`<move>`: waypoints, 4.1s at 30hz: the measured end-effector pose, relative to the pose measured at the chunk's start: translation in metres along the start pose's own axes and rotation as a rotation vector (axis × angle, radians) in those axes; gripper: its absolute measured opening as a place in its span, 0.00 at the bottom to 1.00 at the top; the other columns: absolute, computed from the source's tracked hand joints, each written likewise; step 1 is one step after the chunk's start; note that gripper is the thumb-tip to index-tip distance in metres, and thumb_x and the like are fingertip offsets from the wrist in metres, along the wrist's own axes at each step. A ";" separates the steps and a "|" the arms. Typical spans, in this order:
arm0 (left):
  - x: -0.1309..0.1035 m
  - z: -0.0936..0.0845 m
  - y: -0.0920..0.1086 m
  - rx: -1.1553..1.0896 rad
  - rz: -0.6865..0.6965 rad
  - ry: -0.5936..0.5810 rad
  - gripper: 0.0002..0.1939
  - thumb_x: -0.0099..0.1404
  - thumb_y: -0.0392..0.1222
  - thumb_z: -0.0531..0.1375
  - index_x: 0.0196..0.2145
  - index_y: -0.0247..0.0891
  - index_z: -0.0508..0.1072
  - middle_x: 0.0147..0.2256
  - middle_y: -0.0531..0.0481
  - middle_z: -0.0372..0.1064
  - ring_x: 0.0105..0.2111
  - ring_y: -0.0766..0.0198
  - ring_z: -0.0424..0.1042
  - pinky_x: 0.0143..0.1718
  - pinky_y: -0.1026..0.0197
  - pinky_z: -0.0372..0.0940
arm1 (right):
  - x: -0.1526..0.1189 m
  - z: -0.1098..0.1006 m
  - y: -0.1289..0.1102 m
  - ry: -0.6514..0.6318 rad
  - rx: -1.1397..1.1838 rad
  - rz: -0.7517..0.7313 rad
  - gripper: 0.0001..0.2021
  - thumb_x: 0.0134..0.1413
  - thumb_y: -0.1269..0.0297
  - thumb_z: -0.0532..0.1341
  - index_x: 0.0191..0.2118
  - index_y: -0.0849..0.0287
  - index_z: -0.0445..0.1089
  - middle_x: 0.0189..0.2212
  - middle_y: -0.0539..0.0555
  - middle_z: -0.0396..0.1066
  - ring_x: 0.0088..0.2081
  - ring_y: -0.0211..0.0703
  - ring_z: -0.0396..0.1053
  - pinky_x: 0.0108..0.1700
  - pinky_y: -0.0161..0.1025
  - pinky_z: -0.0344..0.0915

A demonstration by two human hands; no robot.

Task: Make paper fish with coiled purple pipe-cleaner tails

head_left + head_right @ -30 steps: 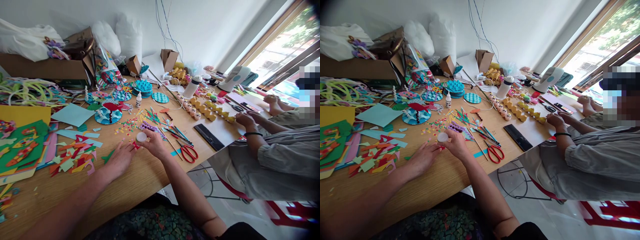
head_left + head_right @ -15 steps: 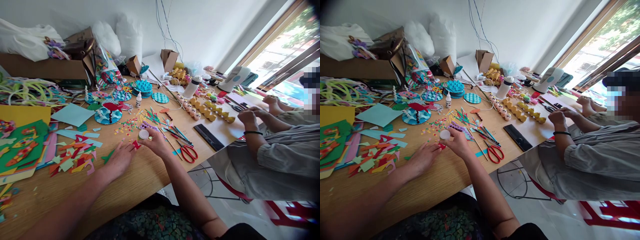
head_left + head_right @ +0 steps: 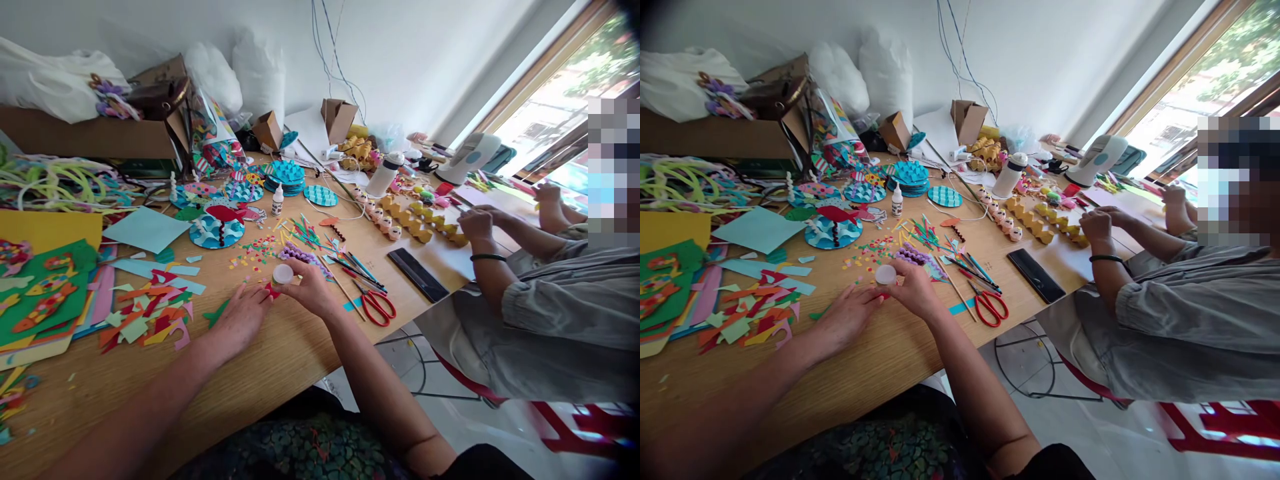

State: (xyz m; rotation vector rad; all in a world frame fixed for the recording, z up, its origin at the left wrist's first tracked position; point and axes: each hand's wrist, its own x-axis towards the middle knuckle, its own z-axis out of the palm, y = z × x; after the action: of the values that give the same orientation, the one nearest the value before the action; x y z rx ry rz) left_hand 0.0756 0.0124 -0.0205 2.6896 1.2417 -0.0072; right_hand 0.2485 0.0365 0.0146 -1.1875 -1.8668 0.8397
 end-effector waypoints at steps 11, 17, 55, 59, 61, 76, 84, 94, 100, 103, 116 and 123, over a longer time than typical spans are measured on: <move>0.000 -0.002 0.002 0.009 -0.014 -0.015 0.19 0.63 0.31 0.46 0.49 0.36 0.67 0.52 0.44 0.64 0.57 0.55 0.55 0.57 0.45 0.45 | 0.001 -0.003 0.000 0.048 0.055 0.027 0.12 0.41 0.59 0.65 0.30 0.61 0.66 0.26 0.48 0.66 0.30 0.36 0.63 0.34 0.33 0.59; 0.000 0.000 0.001 0.025 -0.015 -0.008 0.19 0.63 0.31 0.46 0.49 0.38 0.66 0.52 0.46 0.64 0.56 0.57 0.56 0.57 0.46 0.45 | 0.001 -0.002 0.000 0.073 0.010 0.028 0.10 0.41 0.60 0.64 0.28 0.61 0.66 0.25 0.47 0.66 0.29 0.35 0.62 0.32 0.31 0.57; -0.002 -0.003 0.003 -0.023 -0.002 0.005 0.20 0.62 0.30 0.45 0.49 0.34 0.67 0.51 0.41 0.65 0.55 0.53 0.57 0.56 0.44 0.45 | 0.002 0.005 0.000 0.041 -0.031 0.028 0.09 0.43 0.60 0.63 0.28 0.60 0.66 0.25 0.47 0.66 0.28 0.36 0.62 0.31 0.32 0.57; -0.003 -0.005 0.003 -0.011 0.003 -0.002 0.20 0.63 0.30 0.45 0.50 0.33 0.66 0.51 0.42 0.65 0.55 0.54 0.57 0.57 0.44 0.43 | -0.001 0.003 0.000 0.010 -0.040 0.032 0.09 0.43 0.61 0.63 0.30 0.60 0.67 0.26 0.47 0.66 0.29 0.36 0.62 0.32 0.32 0.57; -0.003 -0.005 0.003 0.005 0.001 -0.013 0.20 0.62 0.30 0.45 0.50 0.33 0.66 0.51 0.42 0.65 0.55 0.54 0.57 0.57 0.44 0.43 | 0.000 0.002 0.000 0.028 -0.043 0.040 0.09 0.42 0.61 0.63 0.30 0.60 0.67 0.26 0.47 0.67 0.28 0.36 0.62 0.32 0.32 0.57; -0.002 -0.002 0.002 0.026 0.003 0.011 0.20 0.63 0.29 0.45 0.50 0.34 0.66 0.51 0.43 0.65 0.55 0.54 0.58 0.57 0.44 0.44 | 0.001 0.003 -0.004 0.031 -0.022 0.015 0.09 0.43 0.61 0.63 0.29 0.61 0.66 0.25 0.48 0.66 0.29 0.36 0.62 0.32 0.32 0.58; -0.002 -0.003 0.003 0.035 -0.009 -0.015 0.19 0.63 0.30 0.46 0.50 0.35 0.66 0.52 0.42 0.64 0.56 0.54 0.57 0.56 0.44 0.47 | 0.001 0.000 0.001 0.034 -0.040 0.024 0.10 0.42 0.61 0.63 0.30 0.61 0.67 0.26 0.47 0.67 0.29 0.35 0.62 0.32 0.31 0.57; -0.004 -0.004 0.003 0.028 -0.003 -0.006 0.20 0.63 0.30 0.45 0.50 0.34 0.66 0.52 0.42 0.65 0.56 0.54 0.57 0.57 0.44 0.44 | 0.000 0.000 -0.002 0.020 -0.052 0.030 0.10 0.42 0.60 0.63 0.31 0.60 0.68 0.26 0.48 0.68 0.29 0.36 0.63 0.32 0.32 0.57; -0.003 -0.002 0.002 0.039 -0.002 0.001 0.20 0.62 0.29 0.45 0.50 0.35 0.66 0.52 0.43 0.65 0.56 0.54 0.56 0.56 0.44 0.45 | 0.003 0.001 -0.003 0.037 -0.047 0.027 0.09 0.42 0.62 0.63 0.29 0.61 0.67 0.25 0.47 0.67 0.28 0.35 0.62 0.32 0.32 0.57; -0.003 -0.003 0.002 0.041 -0.011 -0.005 0.21 0.62 0.30 0.45 0.50 0.36 0.65 0.52 0.44 0.65 0.56 0.55 0.56 0.57 0.45 0.44 | 0.002 0.000 -0.003 0.014 -0.035 0.025 0.09 0.43 0.62 0.63 0.30 0.61 0.68 0.26 0.48 0.67 0.28 0.36 0.62 0.32 0.32 0.57; -0.002 -0.003 0.002 -0.028 -0.015 0.006 0.21 0.62 0.29 0.45 0.50 0.35 0.66 0.52 0.42 0.64 0.57 0.55 0.56 0.57 0.43 0.44 | 0.003 -0.002 -0.002 0.012 0.042 0.046 0.11 0.41 0.60 0.64 0.30 0.61 0.67 0.26 0.48 0.66 0.30 0.36 0.63 0.34 0.33 0.58; -0.002 -0.002 0.002 -0.015 -0.014 0.020 0.19 0.62 0.31 0.46 0.49 0.35 0.66 0.53 0.42 0.63 0.58 0.54 0.53 0.56 0.43 0.46 | -0.001 -0.014 0.009 0.151 0.485 0.176 0.17 0.34 0.58 0.67 0.34 0.57 0.66 0.31 0.49 0.69 0.34 0.40 0.66 0.37 0.36 0.63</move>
State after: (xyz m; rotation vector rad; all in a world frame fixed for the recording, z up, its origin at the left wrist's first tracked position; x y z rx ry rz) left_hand 0.0751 0.0099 -0.0184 2.6746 1.2619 0.0271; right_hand 0.2642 0.0408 0.0141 -1.0765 -1.3449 1.1842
